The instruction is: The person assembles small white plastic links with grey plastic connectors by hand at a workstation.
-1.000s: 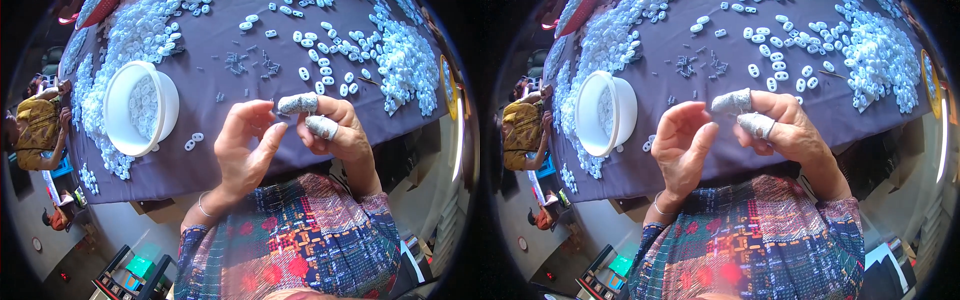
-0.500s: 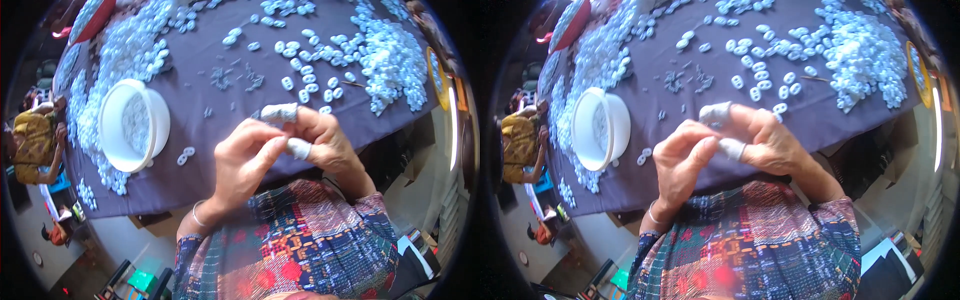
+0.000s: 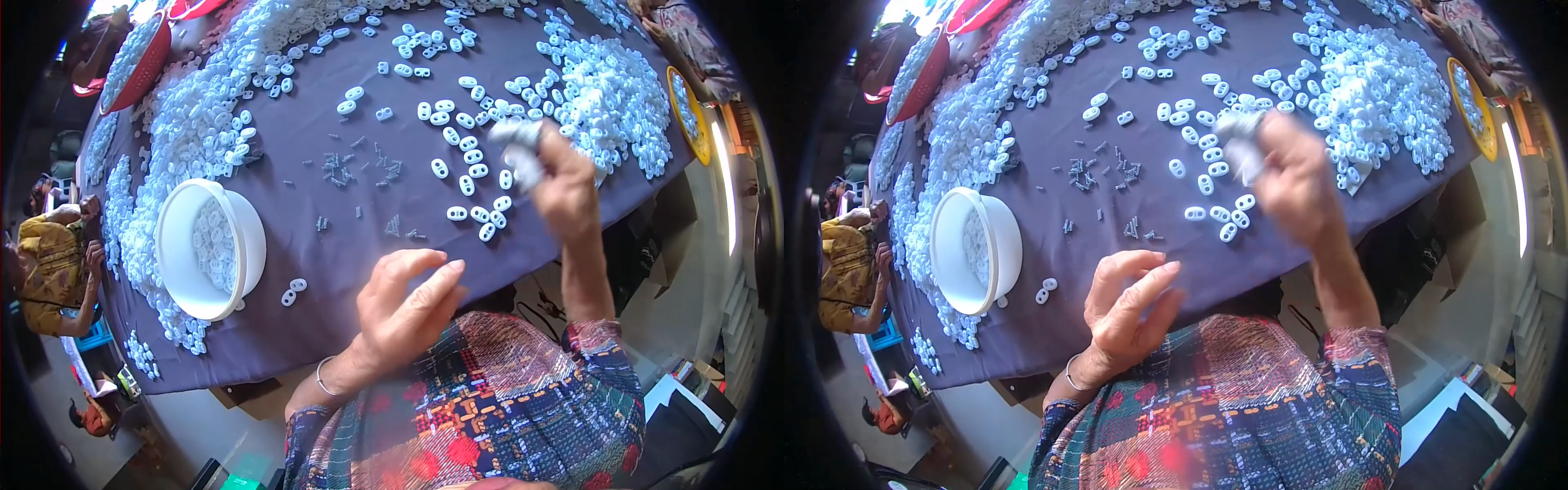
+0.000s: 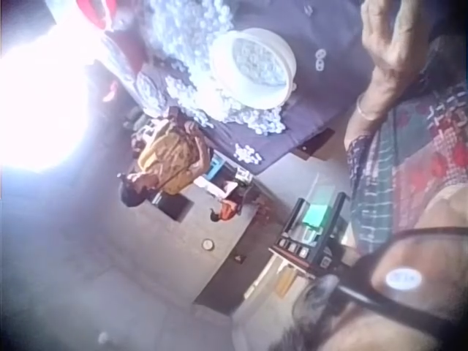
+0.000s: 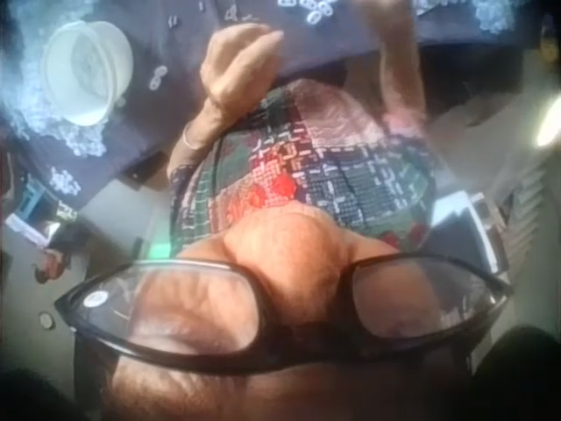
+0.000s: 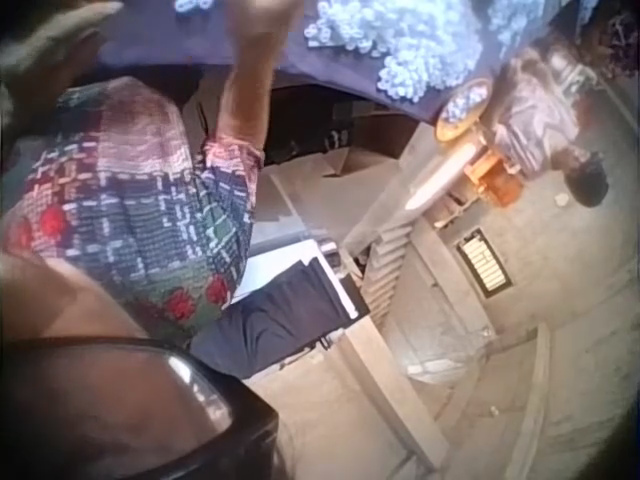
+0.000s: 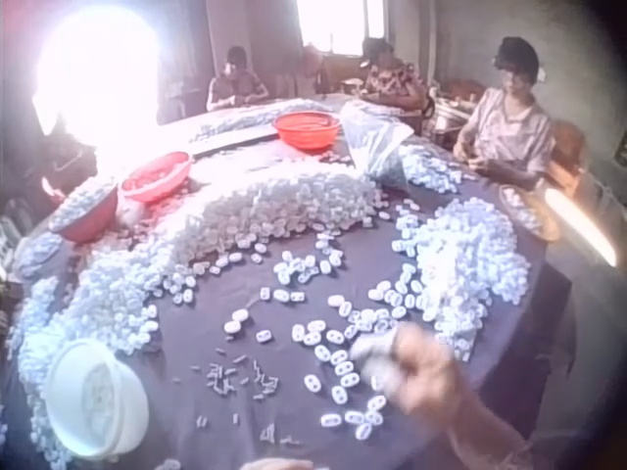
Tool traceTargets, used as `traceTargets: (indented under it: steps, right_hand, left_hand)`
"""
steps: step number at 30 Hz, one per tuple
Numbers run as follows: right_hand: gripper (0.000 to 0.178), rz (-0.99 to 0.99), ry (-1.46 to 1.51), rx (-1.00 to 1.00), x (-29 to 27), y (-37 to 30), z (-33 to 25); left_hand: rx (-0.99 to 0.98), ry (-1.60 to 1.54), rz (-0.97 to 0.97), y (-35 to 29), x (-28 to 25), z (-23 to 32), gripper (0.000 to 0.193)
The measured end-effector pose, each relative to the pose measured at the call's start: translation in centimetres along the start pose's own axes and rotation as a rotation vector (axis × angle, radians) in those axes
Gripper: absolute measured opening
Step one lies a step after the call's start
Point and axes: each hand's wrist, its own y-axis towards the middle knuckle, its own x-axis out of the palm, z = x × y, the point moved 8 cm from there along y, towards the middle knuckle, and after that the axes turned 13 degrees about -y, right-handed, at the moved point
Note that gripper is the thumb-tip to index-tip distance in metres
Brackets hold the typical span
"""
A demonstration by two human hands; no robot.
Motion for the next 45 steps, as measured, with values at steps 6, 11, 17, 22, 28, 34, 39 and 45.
traceTargets:
  steps: [6, 11, 17, 22, 28, 34, 39, 45]
  right_hand:
    - [0.016, 0.034, -0.681, -0.266, -1.1, 6.4, 2.6]
    - [0.020, -0.127, -0.899, -0.176, 1.2, 8.5, 4.6]
    - [0.021, -0.191, -0.836, -0.348, 2.5, 8.7, 3.7]
    - [0.023, -0.158, -0.835, -0.429, 2.2, 8.6, 3.4]
    - [0.020, -0.364, -0.777, -0.161, 2.5, 9.0, 3.9]
    - [0.013, -0.134, -0.552, -0.306, 2.4, 6.1, -0.2]
    - [0.023, -0.451, 0.152, -0.097, 7.3, -0.1, -2.7]
    - [0.020, -0.419, 0.278, -0.082, 9.6, -3.3, -3.9]
  left_hand:
    - [-0.179, -0.105, 0.018, -0.8, -0.6, -1.9, 0.026]
    - [-0.224, -0.112, 0.017, -1.4, -1.3, -2.6, 0.023]
    - [-0.275, -0.163, 0.059, -1.8, -2.0, -3.6, 0.022]
    - [-0.276, -0.210, 0.085, -2.1, -2.2, -3.9, 0.022]
    - [-0.250, -0.219, 0.116, -2.3, -2.5, -3.8, 0.022]
    - [-0.268, -0.228, 0.177, -2.5, -3.4, -3.8, 0.020]
    - [-0.584, -0.548, 0.318, -3.7, -3.6, -6.1, 0.012]
    - [-0.773, -0.863, 0.510, -4.4, -3.4, -6.6, 0.012]
